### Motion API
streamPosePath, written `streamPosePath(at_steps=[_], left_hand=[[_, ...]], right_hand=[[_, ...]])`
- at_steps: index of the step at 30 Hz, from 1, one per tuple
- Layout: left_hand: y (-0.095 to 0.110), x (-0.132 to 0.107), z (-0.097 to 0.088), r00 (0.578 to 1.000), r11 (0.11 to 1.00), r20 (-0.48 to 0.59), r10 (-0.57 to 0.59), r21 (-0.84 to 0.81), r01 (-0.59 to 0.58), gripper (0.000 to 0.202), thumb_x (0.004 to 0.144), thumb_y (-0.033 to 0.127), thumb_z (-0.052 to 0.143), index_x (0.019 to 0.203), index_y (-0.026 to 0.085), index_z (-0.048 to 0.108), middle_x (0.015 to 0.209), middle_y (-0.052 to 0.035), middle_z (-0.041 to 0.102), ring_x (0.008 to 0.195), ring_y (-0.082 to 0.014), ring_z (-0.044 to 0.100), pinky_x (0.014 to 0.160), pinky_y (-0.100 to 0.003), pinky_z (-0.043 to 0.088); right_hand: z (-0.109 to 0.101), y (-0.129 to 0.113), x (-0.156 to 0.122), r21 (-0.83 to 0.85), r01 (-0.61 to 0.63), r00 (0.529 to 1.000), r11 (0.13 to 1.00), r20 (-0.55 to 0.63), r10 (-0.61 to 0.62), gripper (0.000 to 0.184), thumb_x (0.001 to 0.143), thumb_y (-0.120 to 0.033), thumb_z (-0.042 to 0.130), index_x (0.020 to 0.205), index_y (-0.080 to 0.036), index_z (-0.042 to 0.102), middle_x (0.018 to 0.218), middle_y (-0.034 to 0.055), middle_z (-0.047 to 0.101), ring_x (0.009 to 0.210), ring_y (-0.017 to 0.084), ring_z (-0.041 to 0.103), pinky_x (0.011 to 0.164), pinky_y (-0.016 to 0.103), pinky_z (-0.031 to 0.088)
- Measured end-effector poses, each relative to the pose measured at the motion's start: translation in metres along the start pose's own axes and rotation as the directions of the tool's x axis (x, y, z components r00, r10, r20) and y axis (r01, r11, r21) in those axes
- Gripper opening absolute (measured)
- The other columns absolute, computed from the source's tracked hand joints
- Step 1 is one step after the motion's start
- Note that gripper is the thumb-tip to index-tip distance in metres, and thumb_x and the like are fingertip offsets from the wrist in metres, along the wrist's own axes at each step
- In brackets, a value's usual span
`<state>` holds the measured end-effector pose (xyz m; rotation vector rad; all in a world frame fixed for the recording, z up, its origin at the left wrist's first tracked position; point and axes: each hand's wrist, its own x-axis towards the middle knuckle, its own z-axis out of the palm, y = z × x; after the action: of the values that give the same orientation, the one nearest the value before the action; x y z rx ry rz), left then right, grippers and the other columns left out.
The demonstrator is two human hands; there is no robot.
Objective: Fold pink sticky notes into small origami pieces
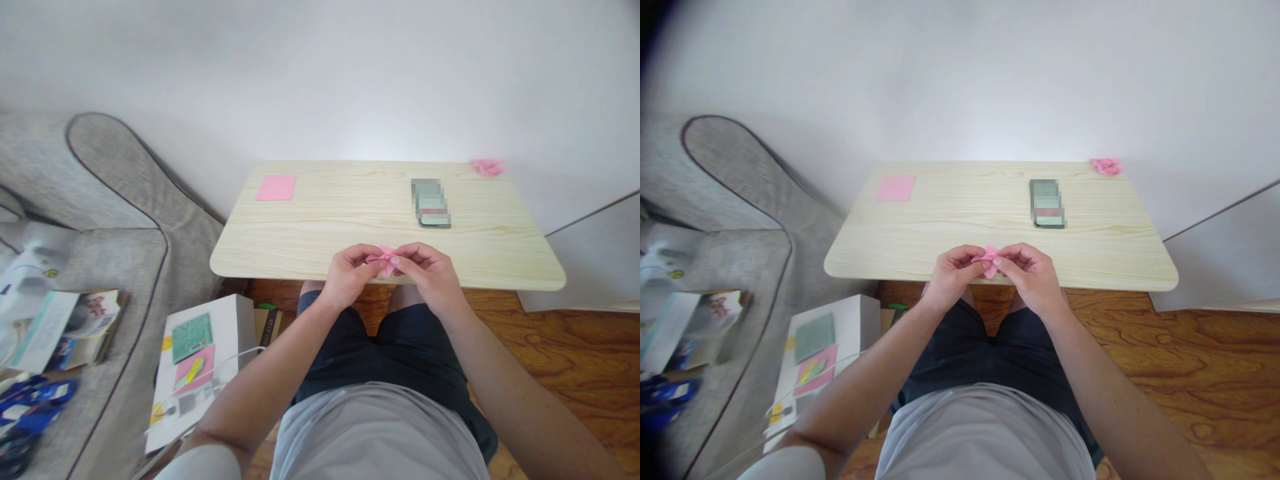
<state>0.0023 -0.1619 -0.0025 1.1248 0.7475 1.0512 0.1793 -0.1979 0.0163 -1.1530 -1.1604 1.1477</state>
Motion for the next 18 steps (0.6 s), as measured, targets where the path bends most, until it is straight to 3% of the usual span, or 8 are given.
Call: streamPosePath(at_steps=[7,18], left_hand=[[-0.0037,0.0,-0.0026,0.996,0.991,0.01,0.091,0.093,-0.091,0.022,0.084,0.034,0.083,0.096,0.016,0.078,0.088,-0.005,0.077,0.081,-0.0156,0.069,0.08,-0.03,0.054],[-0.0016,-0.0001,0.0011,0.995,0.992,-0.002,0.1,0.08,-0.099,0.024,0.083,0.036,0.083,0.095,0.016,0.077,0.085,-0.0032,0.075,0.076,-0.0137,0.066,0.076,-0.028,0.053]], right_hand=[[-0.0046,0.0012,-0.0009,-0.086,0.053,0.997,0.995,0.061,-0.048,0.023,0.087,-0.041,0.08,0.1,-0.023,0.075,0.091,0.004,0.079,0.087,0.022,0.075,0.088,0.039,0.059],[-0.0065,0.0049,-0.0003,-0.104,0.063,0.997,0.993,0.057,-0.057,0.022,0.087,-0.039,0.08,0.103,-0.024,0.077,0.092,0.0037,0.079,0.084,0.02,0.073,0.081,0.036,0.057]])
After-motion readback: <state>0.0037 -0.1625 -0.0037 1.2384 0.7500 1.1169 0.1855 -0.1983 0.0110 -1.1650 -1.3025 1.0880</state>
